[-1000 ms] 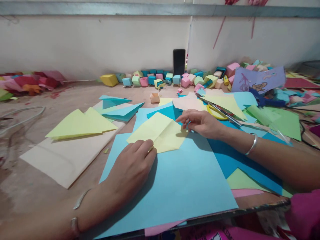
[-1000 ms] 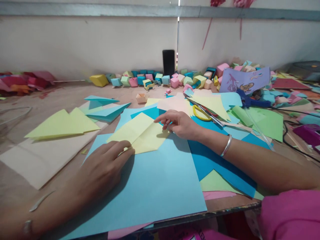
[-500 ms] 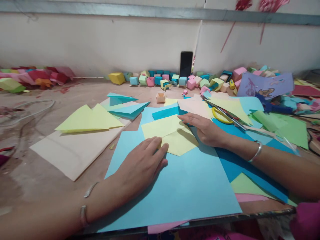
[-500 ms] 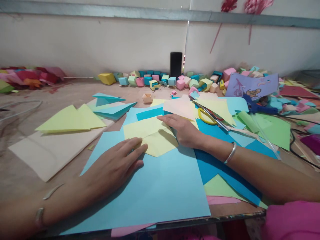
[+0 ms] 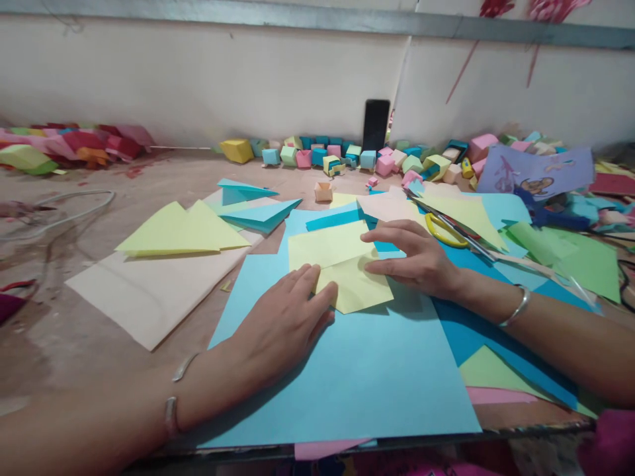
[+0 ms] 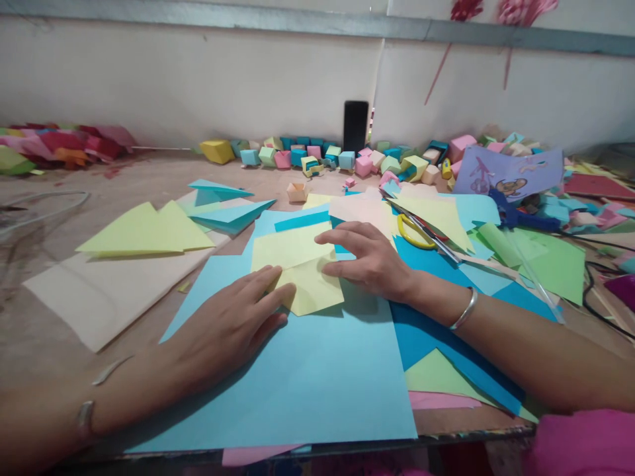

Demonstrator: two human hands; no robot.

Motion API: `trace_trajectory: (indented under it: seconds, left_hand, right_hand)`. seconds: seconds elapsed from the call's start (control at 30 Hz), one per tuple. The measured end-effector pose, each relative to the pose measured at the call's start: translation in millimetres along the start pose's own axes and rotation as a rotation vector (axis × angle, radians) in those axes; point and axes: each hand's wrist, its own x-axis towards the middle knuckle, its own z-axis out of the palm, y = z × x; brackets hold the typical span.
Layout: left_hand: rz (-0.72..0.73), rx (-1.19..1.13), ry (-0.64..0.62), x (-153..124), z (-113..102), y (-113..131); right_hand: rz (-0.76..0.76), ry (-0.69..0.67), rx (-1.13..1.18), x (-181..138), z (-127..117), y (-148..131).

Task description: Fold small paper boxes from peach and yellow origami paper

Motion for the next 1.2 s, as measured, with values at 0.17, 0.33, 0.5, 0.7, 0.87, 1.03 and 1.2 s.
trace_trajectory:
  seconds: [0.17,0.33,0.5,0.7,0.87,1.03,1.2]
  left_hand:
    - [0.047,0.001,0.034,-1,-3,2]
    - [0.086,-0.004,0.023,-8,0,6]
    - [0.106,-0.072,0.113,-13,2,8]
    - [0.177,-0.05,0.17,-14,-1,11]
    - [0.217,-0.038,0.243,-18,0,12]
    - [0.308,-0.044,0.274,-21,3,12]
    - [0.332,-0.032,0.262,-22,3,10]
  right_hand:
    - [-0.159,-0.179,0.1,2,-6,0]
    - [-0.028,-0.288,0.328,3,0,-4]
    - [0.14,-0.321,0.325,5,4,-20]
    - [0.42,-0.36,0.182,5,10,-34]
    - [0.439,-0.376,0.089,3,15,-33]
    - [0.412,-0.401,-0.055,3,20,-35]
    - [0.38,-0.423,-0.195,4,24,-36]
